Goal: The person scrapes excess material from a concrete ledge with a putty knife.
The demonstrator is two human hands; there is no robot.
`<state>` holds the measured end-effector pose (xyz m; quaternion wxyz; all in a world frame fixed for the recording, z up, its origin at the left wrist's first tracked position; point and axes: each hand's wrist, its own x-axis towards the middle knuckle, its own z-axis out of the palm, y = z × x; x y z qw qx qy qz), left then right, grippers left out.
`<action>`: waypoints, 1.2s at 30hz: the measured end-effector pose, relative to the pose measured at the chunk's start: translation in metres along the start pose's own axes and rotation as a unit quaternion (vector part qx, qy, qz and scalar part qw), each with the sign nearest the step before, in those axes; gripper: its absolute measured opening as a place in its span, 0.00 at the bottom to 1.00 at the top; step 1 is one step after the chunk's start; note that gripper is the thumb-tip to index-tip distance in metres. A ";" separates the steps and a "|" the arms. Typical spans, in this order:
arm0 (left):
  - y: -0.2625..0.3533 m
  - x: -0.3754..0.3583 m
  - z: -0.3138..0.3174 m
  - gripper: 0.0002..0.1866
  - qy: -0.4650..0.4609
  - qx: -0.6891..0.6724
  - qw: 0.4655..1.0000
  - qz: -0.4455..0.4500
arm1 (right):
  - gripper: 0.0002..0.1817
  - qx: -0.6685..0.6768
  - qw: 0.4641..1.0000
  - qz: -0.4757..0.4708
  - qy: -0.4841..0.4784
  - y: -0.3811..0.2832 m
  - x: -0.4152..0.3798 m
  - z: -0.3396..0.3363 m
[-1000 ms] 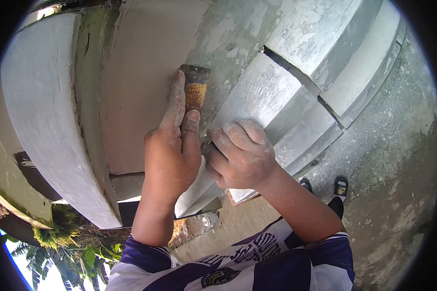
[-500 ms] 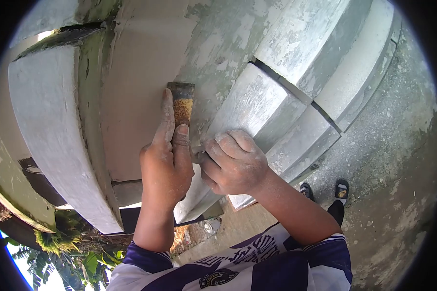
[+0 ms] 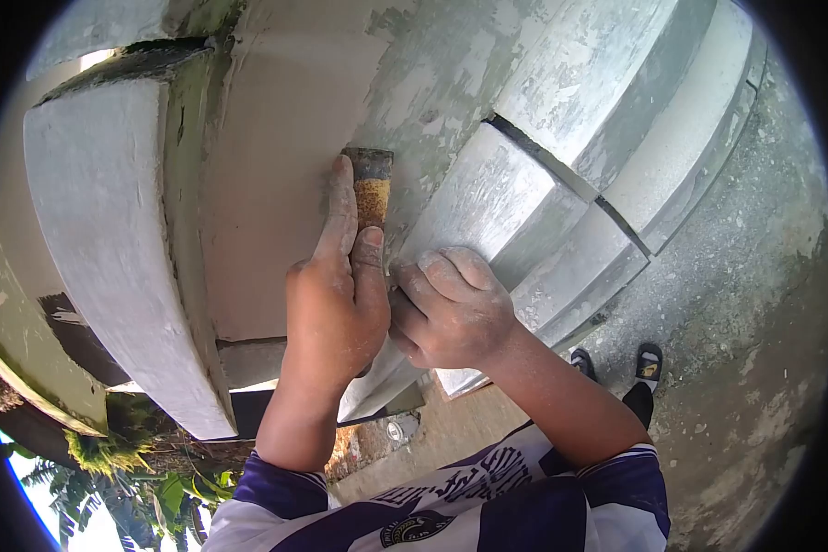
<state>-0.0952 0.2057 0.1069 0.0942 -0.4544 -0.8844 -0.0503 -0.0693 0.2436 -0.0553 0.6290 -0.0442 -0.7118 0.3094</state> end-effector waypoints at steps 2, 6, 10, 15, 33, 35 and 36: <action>0.001 0.006 0.001 0.31 -0.011 -0.035 0.999 -0.024 | 0.09 -0.008 1.000 -0.006 0.000 0.001 0.000 -0.001; -0.001 -0.003 0.003 0.31 0.004 0.020 1.000 0.006 | 0.10 -0.009 1.000 0.000 -0.003 0.000 0.001 -0.001; -0.002 -0.004 0.003 0.30 0.005 0.020 1.000 -0.004 | 0.11 -0.008 1.000 0.005 0.004 0.001 -0.002 0.002; -0.002 0.001 0.002 0.30 0.008 0.001 1.000 0.000 | 0.10 -0.013 1.000 -0.001 -0.007 0.000 0.001 -0.001; -0.059 -0.122 -0.009 0.34 -0.013 -0.196 0.961 -0.195 | 0.08 -0.051 0.998 -0.027 -0.010 -0.001 0.006 -0.002; -0.065 -0.134 -0.007 0.34 -0.014 -0.213 0.957 -0.196 | 0.08 -0.054 0.998 -0.031 -0.012 -0.002 0.008 -0.002; -0.066 -0.140 -0.008 0.34 -0.015 -0.221 0.955 -0.199 | 0.07 -0.070 0.997 -0.025 -0.029 -0.004 0.010 -0.004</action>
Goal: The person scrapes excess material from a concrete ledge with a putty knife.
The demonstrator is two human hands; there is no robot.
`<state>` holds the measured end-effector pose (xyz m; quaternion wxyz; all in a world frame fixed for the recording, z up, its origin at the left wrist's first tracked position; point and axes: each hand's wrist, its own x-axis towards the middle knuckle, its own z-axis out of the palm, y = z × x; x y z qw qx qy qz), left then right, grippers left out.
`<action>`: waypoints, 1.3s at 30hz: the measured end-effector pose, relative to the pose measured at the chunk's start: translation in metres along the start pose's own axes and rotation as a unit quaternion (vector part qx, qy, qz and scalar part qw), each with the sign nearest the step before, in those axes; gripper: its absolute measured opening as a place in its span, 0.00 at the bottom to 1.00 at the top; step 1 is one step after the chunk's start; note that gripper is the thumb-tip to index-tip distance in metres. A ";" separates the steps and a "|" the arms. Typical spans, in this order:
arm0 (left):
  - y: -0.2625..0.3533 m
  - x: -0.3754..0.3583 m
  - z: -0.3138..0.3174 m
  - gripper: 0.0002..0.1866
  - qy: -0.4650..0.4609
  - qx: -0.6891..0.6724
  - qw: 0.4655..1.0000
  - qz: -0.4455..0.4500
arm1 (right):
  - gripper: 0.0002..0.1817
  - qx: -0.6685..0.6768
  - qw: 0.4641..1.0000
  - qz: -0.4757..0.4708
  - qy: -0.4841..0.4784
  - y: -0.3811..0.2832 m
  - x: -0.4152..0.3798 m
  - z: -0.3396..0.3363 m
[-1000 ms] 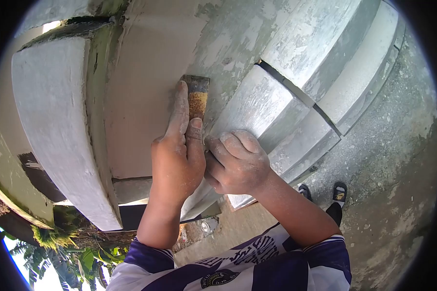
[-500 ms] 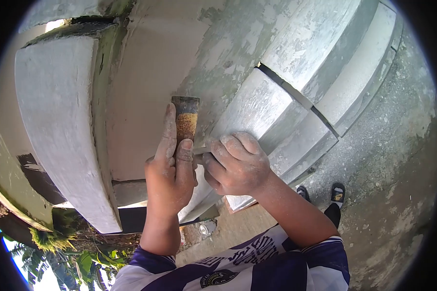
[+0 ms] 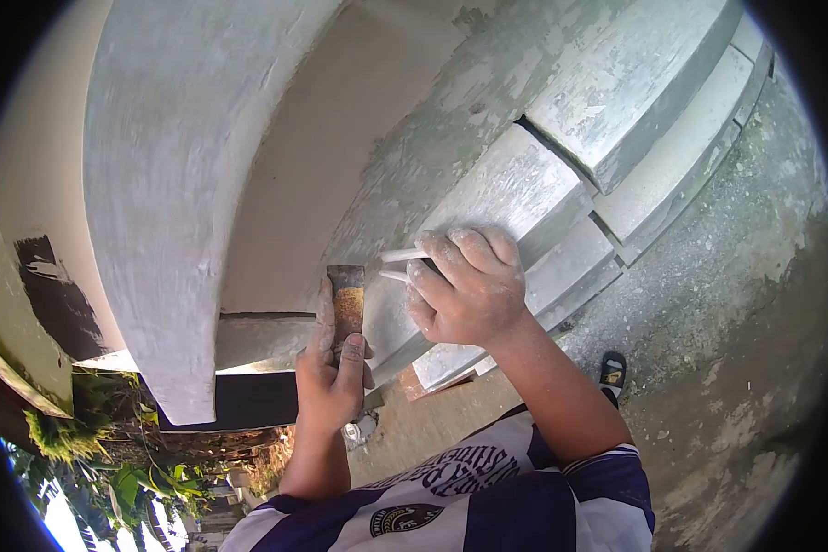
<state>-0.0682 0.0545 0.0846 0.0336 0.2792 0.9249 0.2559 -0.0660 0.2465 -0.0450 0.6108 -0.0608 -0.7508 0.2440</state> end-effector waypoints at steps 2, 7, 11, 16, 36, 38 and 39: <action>-0.012 -0.010 -0.002 0.33 -0.002 -0.014 1.000 0.008 | 0.07 -0.005 1.000 -0.001 -0.022 -0.002 0.003 -0.003; -0.022 -0.027 -0.010 0.27 -0.021 -0.013 0.999 0.026 | 0.07 0.030 0.997 0.024 -0.069 -0.011 0.014 -0.017; -0.021 -0.032 -0.019 0.32 -0.010 -0.007 0.999 0.037 | 0.11 0.215 0.969 0.090 -0.078 -0.045 0.011 -0.033; -0.052 -0.037 -0.026 0.54 -0.018 -0.130 0.988 0.082 | 0.19 0.337 0.920 0.096 -0.174 -0.116 -0.016 -0.037; -0.109 -0.060 -0.061 0.33 -0.134 -0.262 0.946 0.139 | 0.23 0.361 0.899 0.213 -0.123 -0.215 -0.072 0.009; -0.118 -0.058 -0.065 0.39 -0.186 -0.261 0.936 0.143 | 0.26 0.369 0.892 0.228 -0.127 -0.223 -0.081 0.015; -0.122 -0.057 -0.066 0.42 -0.213 -0.260 0.930 0.146 | 0.27 0.371 0.886 0.238 -0.147 -0.224 -0.087 0.016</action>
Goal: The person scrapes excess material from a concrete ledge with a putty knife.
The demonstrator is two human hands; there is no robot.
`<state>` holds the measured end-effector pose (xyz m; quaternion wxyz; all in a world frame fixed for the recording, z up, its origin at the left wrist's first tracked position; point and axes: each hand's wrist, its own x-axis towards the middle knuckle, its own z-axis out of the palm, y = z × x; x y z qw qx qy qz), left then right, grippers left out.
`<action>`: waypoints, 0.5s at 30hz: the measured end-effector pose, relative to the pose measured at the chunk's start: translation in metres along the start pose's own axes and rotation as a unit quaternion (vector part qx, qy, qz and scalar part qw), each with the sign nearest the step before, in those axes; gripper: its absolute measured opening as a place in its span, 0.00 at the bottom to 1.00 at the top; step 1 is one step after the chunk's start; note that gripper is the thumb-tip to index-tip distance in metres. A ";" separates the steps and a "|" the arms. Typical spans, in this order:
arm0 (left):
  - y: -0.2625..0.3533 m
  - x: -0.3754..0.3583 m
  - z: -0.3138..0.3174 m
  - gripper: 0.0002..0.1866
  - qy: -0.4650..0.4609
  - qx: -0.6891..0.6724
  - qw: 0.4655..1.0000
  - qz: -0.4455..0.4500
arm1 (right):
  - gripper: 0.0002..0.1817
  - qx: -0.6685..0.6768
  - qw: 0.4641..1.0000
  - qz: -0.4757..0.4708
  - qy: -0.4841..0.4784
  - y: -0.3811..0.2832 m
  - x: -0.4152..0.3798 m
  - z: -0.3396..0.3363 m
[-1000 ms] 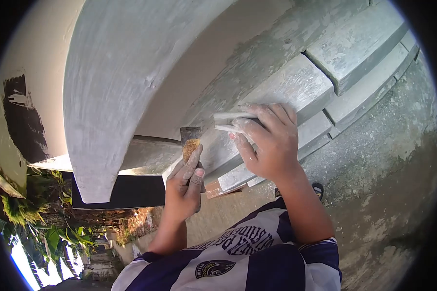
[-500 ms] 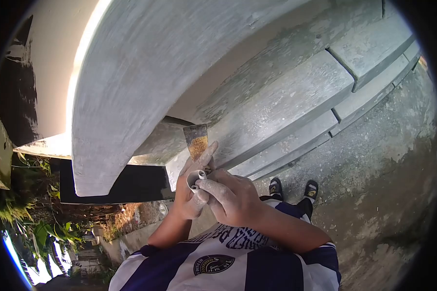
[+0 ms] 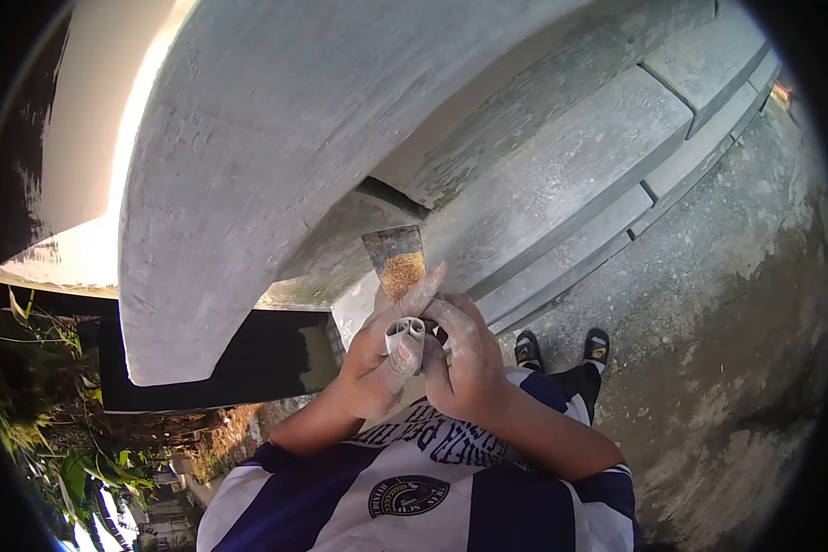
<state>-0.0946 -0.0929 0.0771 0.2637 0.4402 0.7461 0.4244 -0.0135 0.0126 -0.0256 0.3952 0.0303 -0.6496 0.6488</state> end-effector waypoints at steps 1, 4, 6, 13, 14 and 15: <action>0.000 0.001 -0.001 0.44 -0.009 -0.022 1.000 0.017 | 0.28 0.001 1.000 0.018 -0.015 0.002 -0.005 0.003; -0.011 -0.004 -0.008 0.44 -0.086 -0.015 0.995 0.043 | 0.27 -0.015 0.998 0.040 0.044 0.009 -0.025 0.019; -0.015 -0.009 -0.010 0.42 -0.083 -0.015 0.994 0.066 | 0.29 0.024 0.994 0.050 0.091 0.002 -0.034 0.026; -0.026 -0.066 -0.042 0.32 0.109 -0.039 0.991 0.063 | 0.34 0.053 0.976 0.176 0.116 -0.013 -0.037 0.000; -0.028 -0.076 -0.047 0.34 0.144 -0.043 0.988 0.028 | 0.34 0.062 0.973 0.188 0.117 -0.016 -0.035 -0.006; -0.031 -0.079 -0.050 0.33 0.194 -0.039 0.980 0.016 | 0.34 0.103 0.966 0.203 0.123 -0.024 -0.029 -0.012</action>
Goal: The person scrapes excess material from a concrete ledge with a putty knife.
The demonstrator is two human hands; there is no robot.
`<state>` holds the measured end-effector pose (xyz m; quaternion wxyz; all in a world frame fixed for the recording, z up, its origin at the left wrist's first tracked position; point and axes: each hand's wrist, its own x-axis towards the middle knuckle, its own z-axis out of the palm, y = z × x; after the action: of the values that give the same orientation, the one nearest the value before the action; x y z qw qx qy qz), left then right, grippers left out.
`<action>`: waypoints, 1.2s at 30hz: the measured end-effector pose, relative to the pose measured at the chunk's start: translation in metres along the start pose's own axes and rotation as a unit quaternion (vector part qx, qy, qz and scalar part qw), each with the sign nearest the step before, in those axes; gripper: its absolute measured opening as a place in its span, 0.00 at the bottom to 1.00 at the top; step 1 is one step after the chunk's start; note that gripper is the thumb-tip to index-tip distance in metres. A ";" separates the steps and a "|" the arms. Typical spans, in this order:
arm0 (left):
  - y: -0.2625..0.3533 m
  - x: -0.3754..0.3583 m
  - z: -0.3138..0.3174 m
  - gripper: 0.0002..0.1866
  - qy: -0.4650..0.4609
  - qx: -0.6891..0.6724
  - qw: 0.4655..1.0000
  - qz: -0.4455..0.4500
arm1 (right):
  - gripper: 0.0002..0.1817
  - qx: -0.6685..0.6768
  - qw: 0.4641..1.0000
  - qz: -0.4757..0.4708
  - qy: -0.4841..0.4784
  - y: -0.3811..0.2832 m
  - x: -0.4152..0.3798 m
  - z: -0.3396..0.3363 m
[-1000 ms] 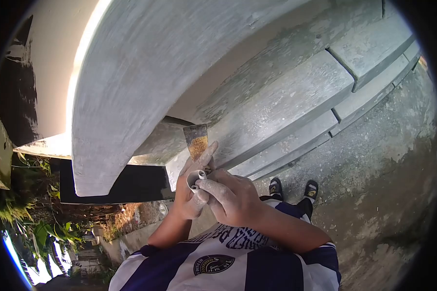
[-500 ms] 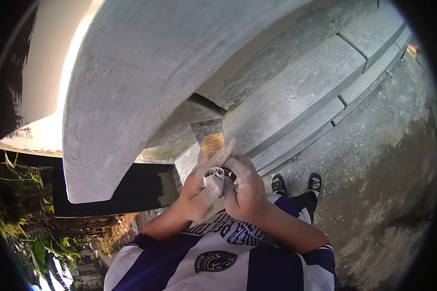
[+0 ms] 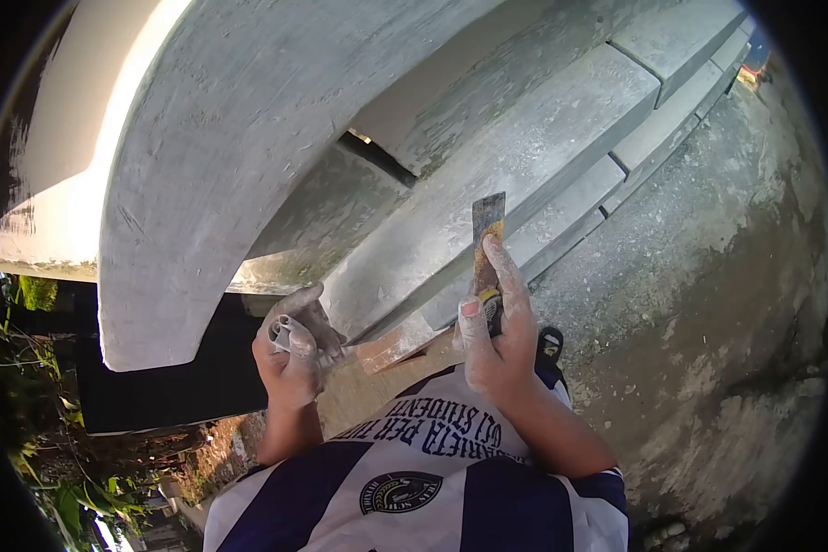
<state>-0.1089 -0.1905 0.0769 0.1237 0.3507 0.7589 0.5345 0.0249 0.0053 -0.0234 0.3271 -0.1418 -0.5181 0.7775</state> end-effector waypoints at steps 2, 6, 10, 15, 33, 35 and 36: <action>-0.003 -0.006 -0.006 0.33 0.098 0.018 0.995 -0.022 | 0.34 0.022 0.999 -0.010 0.022 -0.003 0.006 -0.003; 0.002 -0.011 -0.016 0.27 0.262 0.022 0.965 -0.007 | 0.35 0.048 0.999 0.005 -0.002 -0.019 0.011 -0.018; 0.007 -0.011 -0.026 0.20 0.322 0.010 0.946 0.042 | 0.36 0.071 0.997 -0.001 -0.024 -0.018 0.007 -0.026; 0.007 -0.014 -0.019 0.12 0.360 -0.007 0.931 0.055 | 0.36 0.039 0.997 0.026 -0.053 -0.014 -0.002 -0.035; -0.062 0.042 -0.110 0.25 0.372 0.040 0.911 0.172 | 0.30 -0.144 0.983 -0.108 -0.022 -0.015 0.013 -0.001; -0.075 0.055 -0.118 0.28 0.307 0.011 0.924 0.226 | 0.30 -0.149 0.983 -0.102 -0.013 -0.019 0.023 0.013; -0.083 0.061 -0.126 0.29 0.277 -0.011 0.930 0.240 | 0.30 -0.154 0.983 -0.103 -0.006 -0.021 0.028 0.018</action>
<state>-0.2571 -0.2567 0.0636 -0.2200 0.3593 0.6500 0.6325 0.0016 0.0160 0.0065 0.3766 -0.1313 -0.6455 0.6514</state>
